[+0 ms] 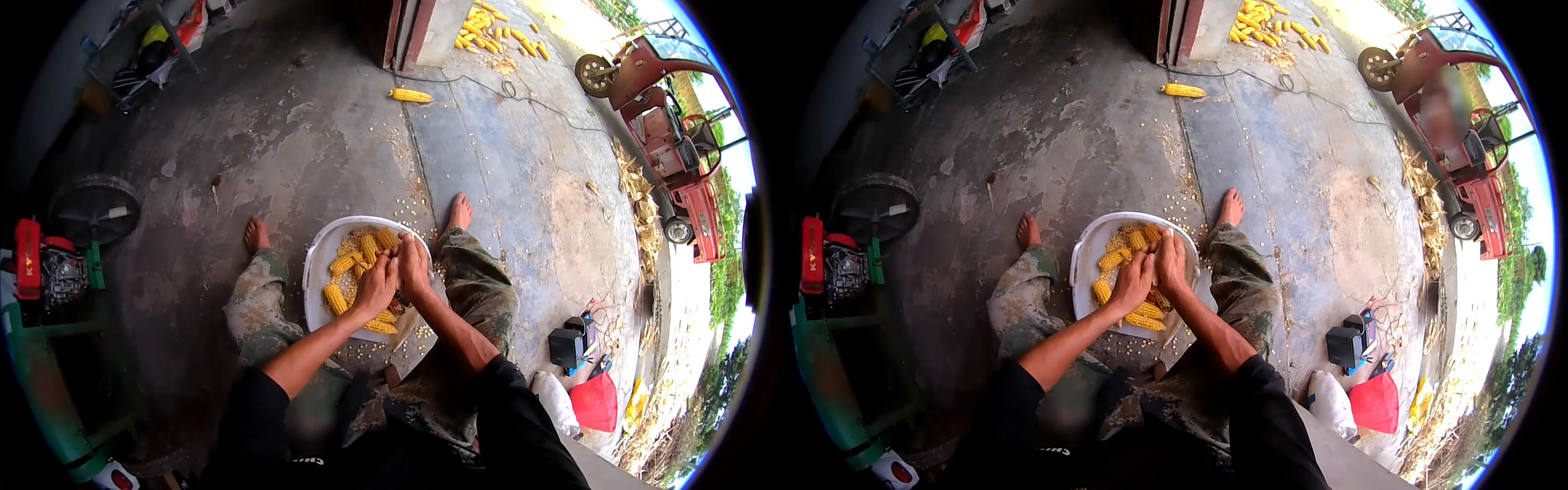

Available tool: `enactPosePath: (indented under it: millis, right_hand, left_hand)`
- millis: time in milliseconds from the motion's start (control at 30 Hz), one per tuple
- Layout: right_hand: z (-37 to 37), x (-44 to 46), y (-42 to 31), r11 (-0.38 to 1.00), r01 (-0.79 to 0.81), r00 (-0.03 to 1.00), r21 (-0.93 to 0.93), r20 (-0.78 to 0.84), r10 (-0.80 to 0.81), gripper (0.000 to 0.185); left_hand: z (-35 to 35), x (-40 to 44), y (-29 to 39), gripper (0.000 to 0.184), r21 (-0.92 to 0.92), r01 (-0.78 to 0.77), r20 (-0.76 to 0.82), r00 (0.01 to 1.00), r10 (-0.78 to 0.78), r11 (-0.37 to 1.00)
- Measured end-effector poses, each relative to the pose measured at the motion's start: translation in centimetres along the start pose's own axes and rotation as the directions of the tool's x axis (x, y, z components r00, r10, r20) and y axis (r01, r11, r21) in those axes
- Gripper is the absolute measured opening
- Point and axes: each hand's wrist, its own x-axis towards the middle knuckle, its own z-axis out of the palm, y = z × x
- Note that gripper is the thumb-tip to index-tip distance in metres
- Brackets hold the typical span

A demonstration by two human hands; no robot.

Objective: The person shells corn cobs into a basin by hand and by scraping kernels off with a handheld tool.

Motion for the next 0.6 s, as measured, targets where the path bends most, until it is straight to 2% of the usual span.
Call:
enactPosePath:
  millis: [100,133,167,233,300,333,367,433,467,500,567,600]
  right_hand:
    - [0.1,-0.4,-0.7,1.000,0.020,0.999,0.007,0.037,-0.020,0.040]
    - [0.2,-0.5,-0.7,0.997,0.006,0.998,0.083,0.060,-0.011,0.040]
    - [0.4,-0.4,-0.6,0.987,-0.009,0.996,0.160,0.084,-0.004,0.040]
    - [0.4,-0.6,-0.6,0.980,0.025,0.992,0.197,0.118,-0.049,0.041]
    - [0.6,-0.5,-0.6,0.971,-0.019,0.994,0.236,0.106,-0.006,0.042]
    - [0.6,-0.5,-0.9,0.969,-0.035,0.992,0.243,0.122,0.005,0.045]
    - [0.4,-0.4,-1.3,0.968,-0.027,0.993,0.249,0.117,-0.002,0.045]
    - [0.2,0.1,-2.1,0.969,-0.032,0.984,0.244,0.178,-0.012,0.047]
    - [0.1,0.1,-2.7,0.961,-0.088,0.984,0.263,0.176,0.042,0.048]
    - [0.4,-0.6,-4.1,0.940,-0.151,0.983,0.306,0.150,0.109,0.047]
    - [0.0,0.0,-4.7,0.883,-0.201,0.975,0.424,0.175,0.138,0.042]
    - [-0.2,0.3,-4.8,0.861,-0.208,0.974,0.464,0.179,0.138,0.040]
  left_hand:
    - [0.4,0.0,-0.4,0.035,-0.003,-0.042,-0.026,0.999,0.042,0.999]
    - [0.3,-0.1,-0.4,0.036,-0.043,-0.014,-0.006,1.000,0.013,0.999]
    - [0.0,-0.1,-0.9,0.034,0.003,0.112,0.102,0.989,-0.112,0.994]
    - [-0.1,-0.2,-1.0,0.035,-0.063,0.186,0.062,0.981,-0.182,0.981]
    - [0.0,-0.1,-1.6,0.035,-0.093,0.167,0.033,0.986,-0.164,0.982]
    - [-1.3,0.2,1.6,0.036,-0.224,0.381,0.161,0.922,-0.352,0.897]
    - [-1.2,0.4,1.5,0.036,-0.219,0.376,0.166,0.924,-0.345,0.900]
    - [-1.1,0.6,-0.4,0.035,-0.392,0.442,0.248,0.895,-0.371,0.806]
    - [0.1,1.0,-4.3,0.035,-0.346,0.332,0.164,0.942,-0.292,0.877]
    - [-0.1,1.2,-4.9,0.033,-0.281,0.286,0.097,0.958,-0.270,0.916]
    - [-0.8,1.2,-2.9,0.031,-0.478,0.467,0.146,0.877,-0.457,0.744]
    - [-1.5,1.3,-2.1,0.031,-0.426,0.489,0.138,0.867,-0.479,0.761]
